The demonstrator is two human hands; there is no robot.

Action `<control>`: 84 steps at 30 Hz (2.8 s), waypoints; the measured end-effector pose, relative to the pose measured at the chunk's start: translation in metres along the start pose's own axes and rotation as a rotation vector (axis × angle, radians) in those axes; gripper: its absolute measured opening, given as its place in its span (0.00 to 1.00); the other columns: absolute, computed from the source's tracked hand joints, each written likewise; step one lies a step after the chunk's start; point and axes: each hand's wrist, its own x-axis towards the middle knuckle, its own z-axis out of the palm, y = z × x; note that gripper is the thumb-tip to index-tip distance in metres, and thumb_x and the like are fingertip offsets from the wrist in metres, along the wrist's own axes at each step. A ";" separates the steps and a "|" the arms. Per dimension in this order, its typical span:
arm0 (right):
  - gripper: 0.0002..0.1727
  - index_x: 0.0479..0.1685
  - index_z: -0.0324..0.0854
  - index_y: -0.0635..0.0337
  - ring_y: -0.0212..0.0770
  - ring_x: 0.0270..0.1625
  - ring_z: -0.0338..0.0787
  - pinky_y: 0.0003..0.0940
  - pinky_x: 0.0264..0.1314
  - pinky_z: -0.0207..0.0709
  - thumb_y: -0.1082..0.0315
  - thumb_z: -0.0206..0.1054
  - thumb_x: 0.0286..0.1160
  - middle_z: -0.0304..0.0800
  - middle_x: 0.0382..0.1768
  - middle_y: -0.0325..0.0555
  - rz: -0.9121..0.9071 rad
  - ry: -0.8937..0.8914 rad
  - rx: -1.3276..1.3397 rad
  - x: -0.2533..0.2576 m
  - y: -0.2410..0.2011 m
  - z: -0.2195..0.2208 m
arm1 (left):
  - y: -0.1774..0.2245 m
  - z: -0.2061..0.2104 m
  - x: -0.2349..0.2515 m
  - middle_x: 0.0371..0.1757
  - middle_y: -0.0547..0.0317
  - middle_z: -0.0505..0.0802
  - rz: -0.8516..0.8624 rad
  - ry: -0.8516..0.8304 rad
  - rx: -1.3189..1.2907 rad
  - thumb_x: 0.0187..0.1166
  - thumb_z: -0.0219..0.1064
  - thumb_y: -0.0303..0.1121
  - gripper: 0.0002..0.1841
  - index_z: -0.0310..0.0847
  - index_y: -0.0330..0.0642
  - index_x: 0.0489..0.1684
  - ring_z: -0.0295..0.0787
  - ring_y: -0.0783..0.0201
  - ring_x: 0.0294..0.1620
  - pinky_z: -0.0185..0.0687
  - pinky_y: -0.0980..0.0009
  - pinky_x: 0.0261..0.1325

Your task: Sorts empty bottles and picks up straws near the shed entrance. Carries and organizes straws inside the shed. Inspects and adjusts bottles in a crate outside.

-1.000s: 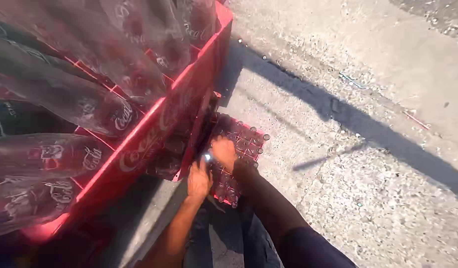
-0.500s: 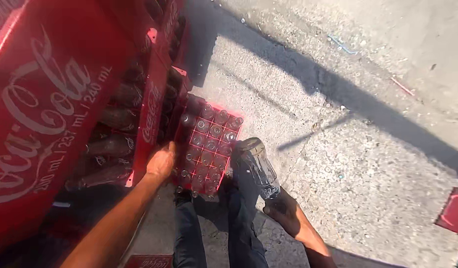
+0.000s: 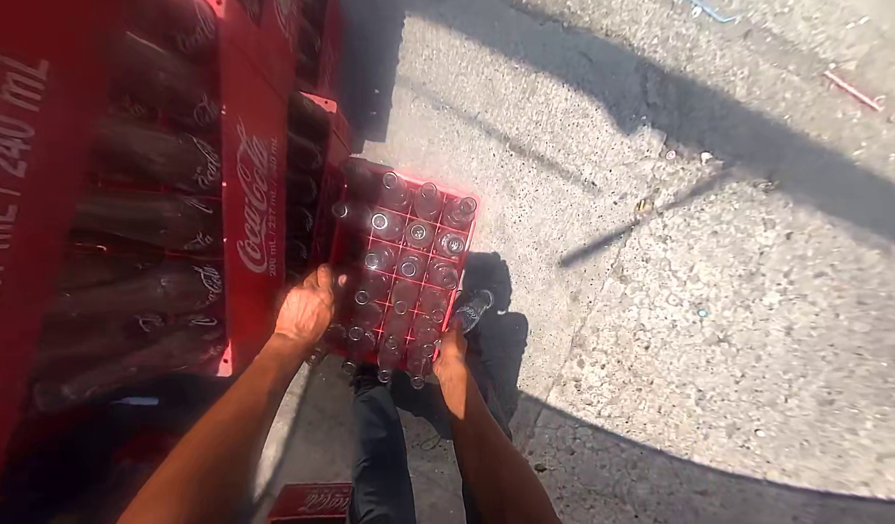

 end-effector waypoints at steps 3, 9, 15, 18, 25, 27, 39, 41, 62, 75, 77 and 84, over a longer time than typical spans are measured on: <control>0.41 0.64 0.80 0.70 0.60 0.62 0.86 0.61 0.62 0.81 0.36 0.46 0.90 0.85 0.61 0.69 0.007 0.124 -0.074 0.025 -0.001 0.018 | -0.002 -0.004 -0.001 0.44 0.27 0.88 0.014 0.022 -0.004 0.96 0.43 0.44 0.26 0.72 0.23 0.61 0.92 0.29 0.40 0.86 0.39 0.41; 0.45 0.66 0.79 0.75 0.63 0.63 0.86 0.63 0.65 0.80 0.34 0.41 0.90 0.83 0.63 0.73 -0.056 0.077 -0.113 0.021 -0.006 0.001 | 0.009 -0.022 -0.004 0.38 0.32 0.90 -0.135 0.107 -0.251 0.96 0.36 0.48 0.30 0.79 0.30 0.55 0.92 0.32 0.40 0.85 0.36 0.41; 0.43 0.65 0.79 0.73 0.60 0.60 0.87 0.61 0.63 0.80 0.37 0.38 0.93 0.85 0.59 0.70 -0.039 0.015 -0.087 0.002 -0.009 0.005 | 0.031 -0.028 -0.100 0.23 0.67 0.81 -0.298 0.348 -0.900 0.94 0.42 0.44 0.24 0.85 0.40 0.45 0.77 0.72 0.20 0.76 0.71 0.27; 0.38 0.67 0.79 0.74 0.63 0.67 0.85 0.62 0.69 0.77 0.42 0.42 0.94 0.83 0.65 0.72 -0.022 0.097 -0.224 0.026 -0.010 0.021 | 0.049 -0.017 -0.149 0.17 0.73 0.79 -0.393 0.303 -1.311 0.92 0.42 0.37 0.21 0.83 0.41 0.40 0.72 0.75 0.14 0.72 0.78 0.19; 0.42 0.78 0.69 0.66 0.59 0.66 0.84 0.64 0.64 0.78 0.35 0.38 0.91 0.80 0.68 0.67 0.049 -0.098 0.066 0.004 -0.017 0.001 | 0.099 -0.002 -0.203 0.11 0.70 0.77 -0.704 0.087 -1.650 0.91 0.42 0.35 0.24 0.82 0.43 0.26 0.68 0.75 0.09 0.67 0.78 0.14; 0.41 0.73 0.74 0.70 0.60 0.64 0.85 0.62 0.64 0.79 0.37 0.38 0.93 0.82 0.65 0.69 0.005 -0.015 -0.025 0.002 -0.014 0.007 | 0.105 -0.001 -0.206 0.10 0.69 0.77 -0.724 0.046 -1.650 0.91 0.43 0.35 0.24 0.82 0.43 0.25 0.68 0.75 0.09 0.66 0.79 0.14; 0.34 0.36 0.69 0.53 0.29 0.10 0.68 0.26 0.11 0.67 0.33 0.36 0.90 0.68 0.14 0.33 0.151 -0.203 0.177 0.012 -0.019 -0.063 | 0.134 0.014 -0.201 0.31 0.58 0.91 -0.360 -0.337 -1.638 0.89 0.48 0.30 0.17 0.85 0.35 0.56 0.87 0.66 0.25 0.86 0.71 0.30; 0.34 0.43 0.73 0.55 0.29 0.09 0.68 0.25 0.11 0.65 0.34 0.38 0.90 0.71 0.14 0.34 0.153 -0.248 0.135 -0.011 -0.025 -0.084 | 0.143 0.016 -0.200 0.28 0.61 0.89 -0.351 -0.317 -1.669 0.86 0.47 0.27 0.17 0.86 0.36 0.53 0.85 0.68 0.23 0.84 0.72 0.29; 0.32 0.69 0.74 0.74 0.58 0.57 0.87 0.58 0.59 0.82 0.48 0.54 0.92 0.84 0.59 0.69 0.032 0.048 0.053 0.045 0.048 -0.006 | 0.087 0.056 -0.252 0.20 0.67 0.83 -0.631 -0.367 -1.513 0.81 0.47 0.25 0.17 0.86 0.36 0.45 0.75 0.73 0.16 0.75 0.77 0.22; 0.25 0.43 0.72 0.60 0.32 0.16 0.76 0.26 0.19 0.75 0.47 0.45 0.95 0.77 0.21 0.40 -0.059 -0.092 0.164 -0.074 0.010 -0.091 | 0.179 0.056 -0.189 0.43 0.53 0.91 -0.400 -0.492 -1.327 0.87 0.59 0.46 0.21 0.86 0.37 0.59 0.87 0.61 0.39 0.84 0.60 0.47; 0.22 0.46 0.70 0.61 0.31 0.19 0.76 0.25 0.22 0.75 0.50 0.45 0.96 0.75 0.22 0.39 -0.193 -0.050 0.155 -0.100 0.010 -0.100 | 0.199 0.041 -0.180 0.44 0.48 0.93 -0.414 -0.523 -1.221 0.84 0.63 0.52 0.24 0.88 0.35 0.49 0.90 0.55 0.48 0.84 0.51 0.58; 0.17 0.58 0.69 0.64 0.33 0.25 0.82 0.28 0.29 0.81 0.57 0.48 0.95 0.79 0.28 0.41 -0.526 -0.050 0.040 -0.142 0.001 -0.087 | 0.163 -0.004 -0.185 0.29 0.59 0.88 -0.244 -0.585 -1.170 0.87 0.56 0.57 0.26 0.88 0.44 0.35 0.85 0.62 0.35 0.80 0.56 0.46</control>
